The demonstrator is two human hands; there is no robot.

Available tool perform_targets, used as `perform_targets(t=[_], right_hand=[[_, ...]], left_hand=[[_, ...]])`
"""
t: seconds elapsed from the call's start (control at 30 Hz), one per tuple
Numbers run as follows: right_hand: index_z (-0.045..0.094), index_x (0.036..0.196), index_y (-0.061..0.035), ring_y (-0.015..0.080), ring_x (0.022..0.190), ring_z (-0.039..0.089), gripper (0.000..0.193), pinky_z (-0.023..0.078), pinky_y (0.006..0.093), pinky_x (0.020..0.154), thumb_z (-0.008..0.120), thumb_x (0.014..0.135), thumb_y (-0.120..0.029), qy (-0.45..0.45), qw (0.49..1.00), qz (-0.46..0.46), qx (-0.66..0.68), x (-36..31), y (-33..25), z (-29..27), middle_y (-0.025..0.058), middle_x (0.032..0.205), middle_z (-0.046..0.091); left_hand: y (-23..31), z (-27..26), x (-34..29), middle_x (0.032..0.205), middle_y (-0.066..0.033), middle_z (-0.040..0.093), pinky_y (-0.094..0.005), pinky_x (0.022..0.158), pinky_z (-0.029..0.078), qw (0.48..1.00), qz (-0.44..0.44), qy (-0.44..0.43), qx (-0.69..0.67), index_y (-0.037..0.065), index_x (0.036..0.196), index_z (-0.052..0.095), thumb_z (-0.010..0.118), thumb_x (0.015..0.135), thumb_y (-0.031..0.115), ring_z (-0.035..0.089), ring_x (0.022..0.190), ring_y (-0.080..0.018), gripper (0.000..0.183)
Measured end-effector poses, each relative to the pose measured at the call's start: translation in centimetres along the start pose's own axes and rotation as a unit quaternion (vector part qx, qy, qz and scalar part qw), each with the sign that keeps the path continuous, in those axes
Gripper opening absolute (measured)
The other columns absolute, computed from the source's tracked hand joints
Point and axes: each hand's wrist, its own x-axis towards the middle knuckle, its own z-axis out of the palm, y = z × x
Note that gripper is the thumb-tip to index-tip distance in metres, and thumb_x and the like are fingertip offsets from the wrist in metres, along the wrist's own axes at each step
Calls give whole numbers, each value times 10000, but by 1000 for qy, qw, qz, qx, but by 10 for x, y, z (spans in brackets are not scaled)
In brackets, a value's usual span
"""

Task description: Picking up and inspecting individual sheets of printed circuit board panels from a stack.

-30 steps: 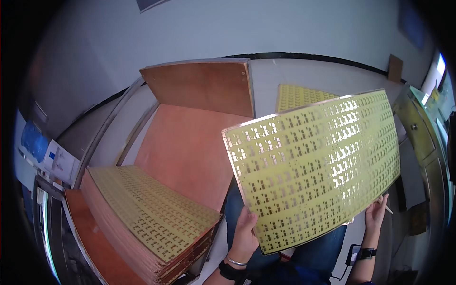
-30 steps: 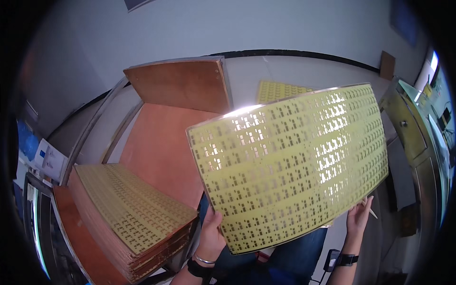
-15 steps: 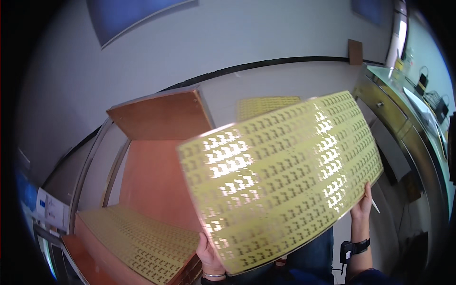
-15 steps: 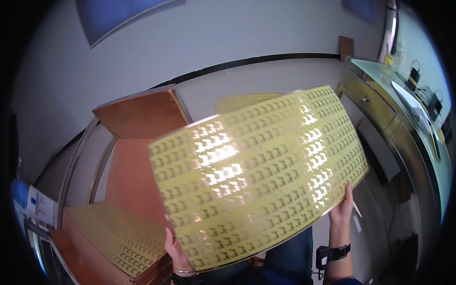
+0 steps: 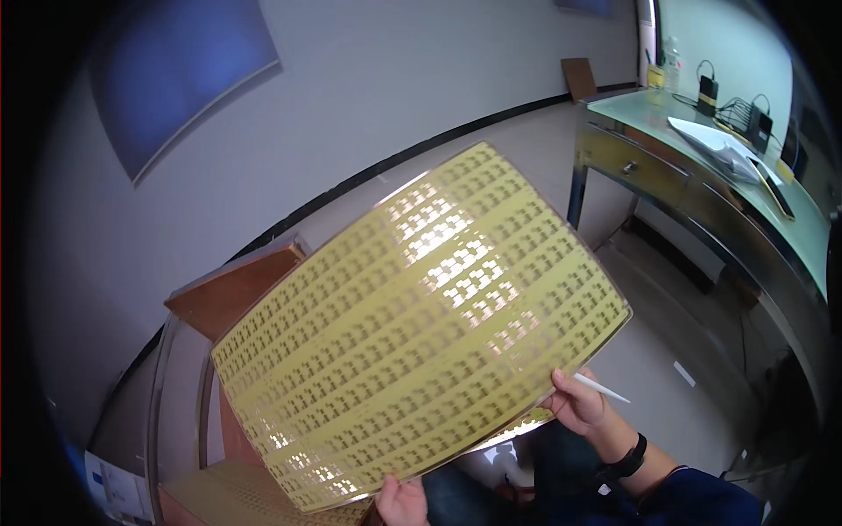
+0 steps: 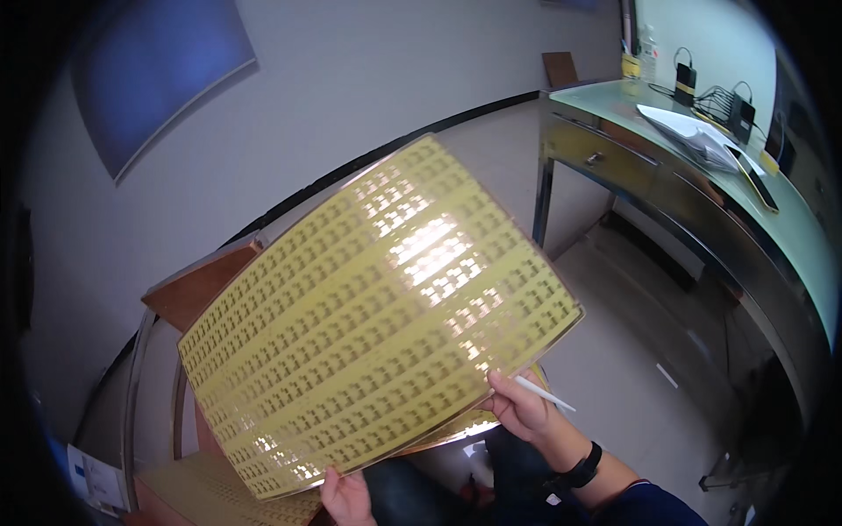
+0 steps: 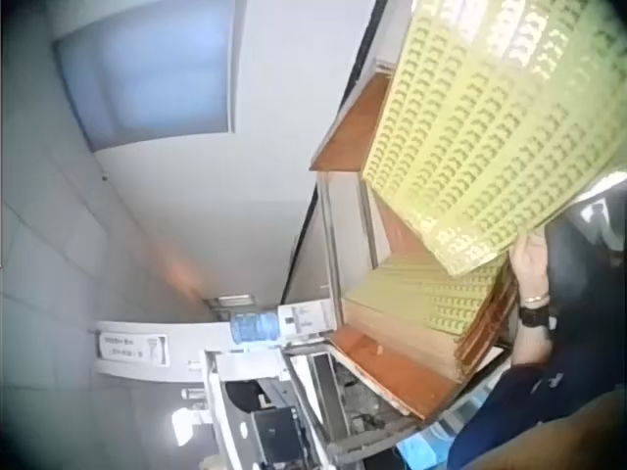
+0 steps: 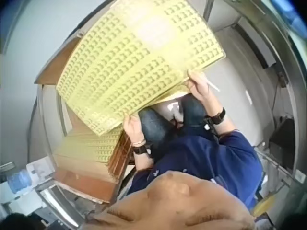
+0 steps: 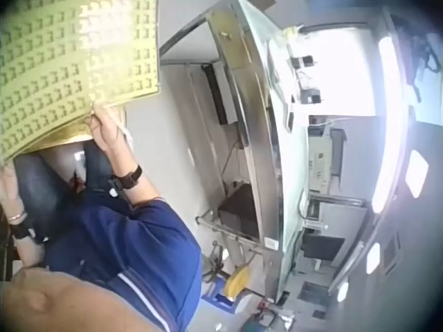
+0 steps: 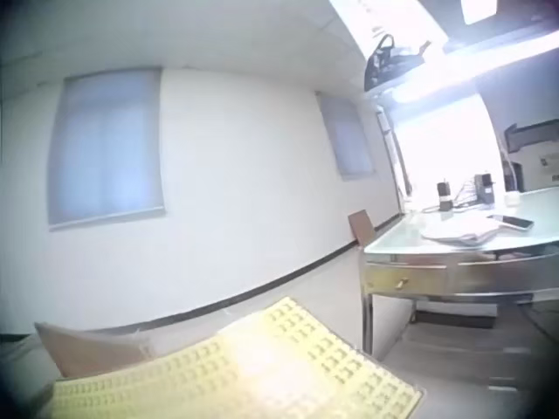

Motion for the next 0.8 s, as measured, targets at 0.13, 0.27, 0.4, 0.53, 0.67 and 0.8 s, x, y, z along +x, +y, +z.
perform_targets(t=[0.13, 0.27, 0.4, 0.53, 0.67, 0.8], right_hand=[[310, 1311, 35, 300, 1118, 522, 487, 466, 430, 921, 502, 888, -112, 17, 999, -40, -15, -7, -25, -3, 202, 1263, 459], [292, 1339, 40, 271, 1111, 526, 481, 485, 394, 898, 442, 899, -87, 2, 996, -78, -45, -7, -48, -8, 186, 1274, 456], [297, 1335, 57, 281, 1143, 501, 464, 478, 409, 908, 409, 916, -109, -19, 998, -57, -35, -12, -51, -5, 193, 1300, 429], [288, 1335, 68, 301, 1154, 490, 452, 467, 437, 917, 366, 936, -130, -27, 998, -52, -24, -16, -49, -8, 199, 1303, 426], [289, 1336, 65, 304, 1151, 492, 450, 460, 450, 922, 364, 937, -129, -24, 998, -49, -14, -14, -46, -14, 200, 1295, 435], [293, 1335, 63, 300, 1137, 504, 451, 461, 437, 921, 369, 939, -139, -26, 998, -48, -12, -18, -49, -14, 199, 1286, 445]], left_hand=[[26, -6, -2, 1221, -170, 521, -347, 956, 411, 999, 20, -4, -27, -60, 1220, 445, 500, 858, 19, 501, 1119, -249, 374], [41, -37, 1, 1210, -167, 527, -340, 936, 412, 998, 25, 54, -15, -66, 1224, 437, 492, 863, 33, 506, 1097, -238, 378], [49, -63, 1, 1207, -165, 528, -337, 930, 411, 999, 15, 45, -16, -67, 1228, 432, 485, 867, 38, 505, 1090, -234, 379], [55, -75, -2, 1203, -162, 529, -335, 923, 410, 999, 7, 41, -15, -69, 1232, 426, 478, 872, 43, 504, 1083, -231, 380], [49, -50, 1, 1196, -162, 530, -330, 925, 406, 997, 13, 72, 14, -70, 1235, 420, 459, 878, 47, 501, 1072, -227, 377], [43, -27, -1, 1193, -170, 528, -333, 938, 398, 995, 28, 93, 24, -68, 1238, 416, 458, 876, 42, 496, 1081, -228, 381]])
